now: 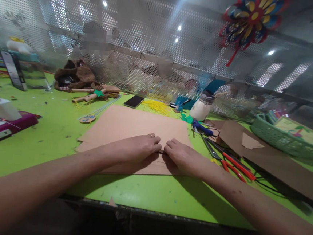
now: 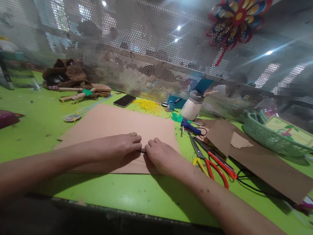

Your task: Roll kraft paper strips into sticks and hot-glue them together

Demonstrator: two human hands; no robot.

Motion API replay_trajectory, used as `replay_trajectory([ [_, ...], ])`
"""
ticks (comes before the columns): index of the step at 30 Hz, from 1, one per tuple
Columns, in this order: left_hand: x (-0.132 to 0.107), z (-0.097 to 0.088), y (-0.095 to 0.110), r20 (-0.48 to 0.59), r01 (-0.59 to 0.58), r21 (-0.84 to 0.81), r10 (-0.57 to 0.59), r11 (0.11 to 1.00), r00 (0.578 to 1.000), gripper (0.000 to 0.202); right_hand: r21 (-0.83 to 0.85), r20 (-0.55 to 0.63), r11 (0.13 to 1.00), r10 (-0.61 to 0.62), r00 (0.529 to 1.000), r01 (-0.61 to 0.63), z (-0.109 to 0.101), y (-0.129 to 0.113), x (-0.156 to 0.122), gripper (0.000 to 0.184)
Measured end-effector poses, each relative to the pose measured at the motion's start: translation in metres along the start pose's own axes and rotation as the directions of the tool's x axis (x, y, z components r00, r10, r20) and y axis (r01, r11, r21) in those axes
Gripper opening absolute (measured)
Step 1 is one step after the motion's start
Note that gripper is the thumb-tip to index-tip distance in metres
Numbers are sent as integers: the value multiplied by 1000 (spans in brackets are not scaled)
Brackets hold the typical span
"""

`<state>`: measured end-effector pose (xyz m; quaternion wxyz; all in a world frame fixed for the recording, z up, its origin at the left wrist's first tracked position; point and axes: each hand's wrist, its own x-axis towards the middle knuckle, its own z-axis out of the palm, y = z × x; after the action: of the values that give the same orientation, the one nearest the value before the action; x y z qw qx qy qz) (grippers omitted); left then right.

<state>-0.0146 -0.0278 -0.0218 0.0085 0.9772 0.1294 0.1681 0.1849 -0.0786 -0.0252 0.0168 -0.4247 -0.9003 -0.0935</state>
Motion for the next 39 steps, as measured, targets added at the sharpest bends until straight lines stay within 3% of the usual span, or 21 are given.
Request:
replay_trajectory([
  [4,0,1,-2,8,-27,-2,27,1000,1000,20,65,-10,998,-17,1000,18,-1,2,-2,15],
  [8,-1,3,-2,-1,-1,41,1,999,1000,19,260,-47,964,66,997,-52,-1,7,-8,9],
  [10,0,4,-3,-10,54,44,-54,998,999,18,310,-54,946,119,991,-97,0,10,-12,9],
  [13,1,-1,-10,31,183,-47,-182,982,983,17,433,-71,884,227,971,-176,0,16,-18,22],
  [16,5,-10,-22,172,363,-243,-328,900,929,15,698,-76,674,403,912,-240,1,22,-19,32],
  [19,11,-23,-28,271,497,-481,-416,722,868,18,917,-62,362,549,834,-169,-1,25,-16,43],
  [22,18,-32,-24,318,496,-759,-424,422,848,15,999,-40,7,627,778,46,-10,26,-12,41],
  [24,23,-32,-17,321,417,-888,-391,192,863,14,987,-70,-71,617,784,144,-18,24,-10,38],
  [27,29,-23,-9,273,316,-948,-435,29,858,15,977,-65,-117,633,771,179,-28,18,-8,41],
  [31,40,-1,-1,199,347,-925,-576,157,793,13,995,-22,-54,723,691,88,-29,5,1,64],
  [35,42,13,9,179,371,-911,-637,181,750,15,1000,-11,-7,752,659,25,-17,-5,12,69],
  [36,41,15,13,186,367,-917,-644,158,742,15,1000,-6,-12,757,653,22,-14,-6,14,68],
  [37,39,16,17,207,338,-938,-661,75,721,16,1000,-1,-18,758,652,22,-10,-7,15,67],
  [39,34,17,24,260,258,-961,-640,-99,723,20,999,4,-33,746,666,31,-4,-6,16,66],
])
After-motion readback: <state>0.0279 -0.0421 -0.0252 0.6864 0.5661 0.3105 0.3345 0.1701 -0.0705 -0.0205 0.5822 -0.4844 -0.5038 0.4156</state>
